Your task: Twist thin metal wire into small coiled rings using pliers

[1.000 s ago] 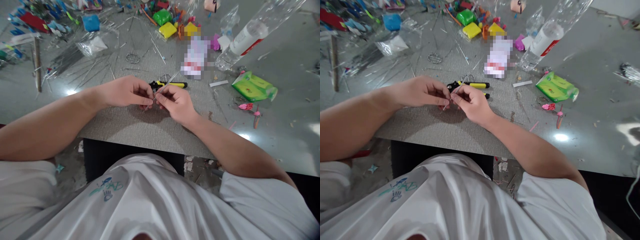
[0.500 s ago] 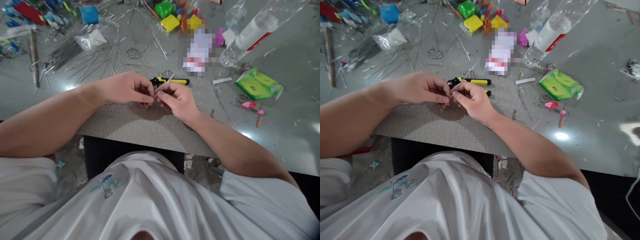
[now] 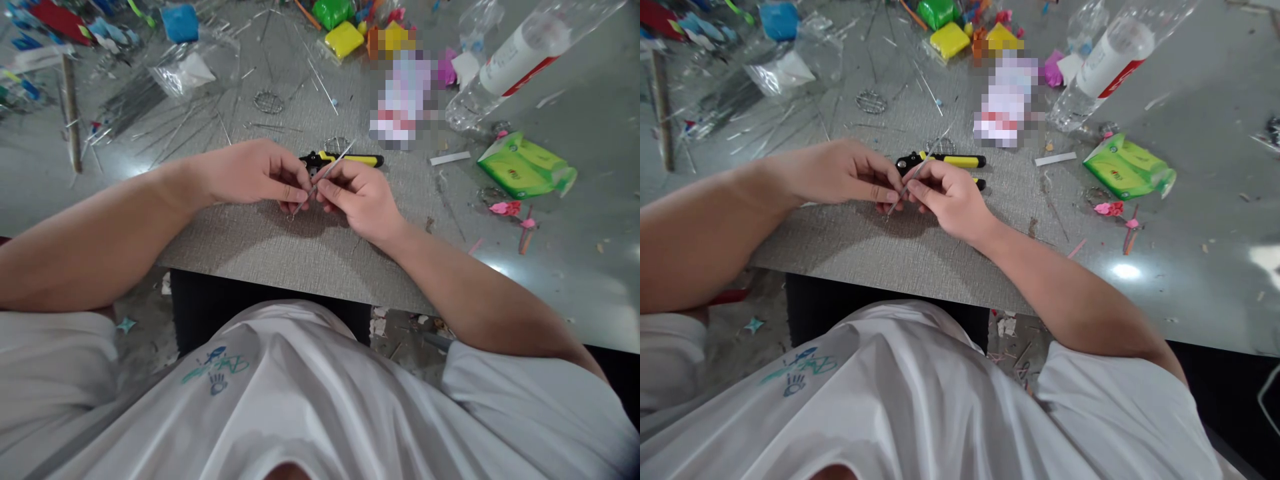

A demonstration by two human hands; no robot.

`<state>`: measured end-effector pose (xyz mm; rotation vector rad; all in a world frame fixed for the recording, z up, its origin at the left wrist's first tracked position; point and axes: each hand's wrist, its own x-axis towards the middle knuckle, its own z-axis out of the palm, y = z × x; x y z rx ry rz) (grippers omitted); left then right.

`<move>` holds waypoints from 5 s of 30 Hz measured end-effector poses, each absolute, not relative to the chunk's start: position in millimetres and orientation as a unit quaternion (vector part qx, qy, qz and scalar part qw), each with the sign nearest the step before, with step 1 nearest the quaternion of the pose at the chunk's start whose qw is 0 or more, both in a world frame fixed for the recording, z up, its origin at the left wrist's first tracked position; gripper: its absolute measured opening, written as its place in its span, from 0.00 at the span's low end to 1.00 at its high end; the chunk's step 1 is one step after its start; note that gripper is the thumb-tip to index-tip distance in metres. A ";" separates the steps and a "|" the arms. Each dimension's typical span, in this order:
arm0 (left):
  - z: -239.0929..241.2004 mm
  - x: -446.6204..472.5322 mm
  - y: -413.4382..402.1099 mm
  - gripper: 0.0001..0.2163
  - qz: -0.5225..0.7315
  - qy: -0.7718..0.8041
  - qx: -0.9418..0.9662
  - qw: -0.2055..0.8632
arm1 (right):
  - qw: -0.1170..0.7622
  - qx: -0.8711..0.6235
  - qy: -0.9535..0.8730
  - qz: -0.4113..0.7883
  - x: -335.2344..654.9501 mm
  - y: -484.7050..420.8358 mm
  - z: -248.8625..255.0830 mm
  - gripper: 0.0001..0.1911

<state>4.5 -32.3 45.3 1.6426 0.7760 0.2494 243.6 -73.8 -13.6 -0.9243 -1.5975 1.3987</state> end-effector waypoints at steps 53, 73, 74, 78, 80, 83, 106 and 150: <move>33.2 2.7 -27.2 0.02 0.131 0.339 0.706 0.608 | 0.426 -0.376 -0.631 0.528 240.4 -76.9 -16.8 0.32; 39.0 6.0 -27.8 0.06 0.129 0.337 0.724 0.589 | 0.431 -0.391 -0.666 0.466 239.0 -77.2 -23.2 0.33; 39.8 6.2 -28.9 0.06 0.134 0.339 0.727 0.583 | 0.435 -0.388 -0.668 0.463 238.7 -77.4 -22.7 0.33; 43.5 8.6 -34.8 0.10 0.125 0.348 0.706 0.604 | 0.445 -0.377 -0.680 0.445 238.4 -78.0 -21.2 0.33; 44.9 10.3 -37.3 0.10 0.122 0.340 0.690 0.628 | 0.446 -0.378 -0.686 0.433 238.4 -78.2 -21.7 0.32; 45.1 11.9 -38.8 0.08 0.137 0.339 0.675 0.641 | 0.453 -0.385 -0.681 0.427 237.8 -78.7 -22.8 0.32; 50.9 10.4 -36.0 0.07 0.114 0.381 0.670 0.626 | 0.428 -0.406 -0.690 0.419 237.8 -83.9 -16.6 0.29; 46.3 -12.3 -5.3 0.12 0.305 0.414 0.678 0.526 | 0.169 -0.448 -0.866 0.141 272.8 -62.9 8.3 0.14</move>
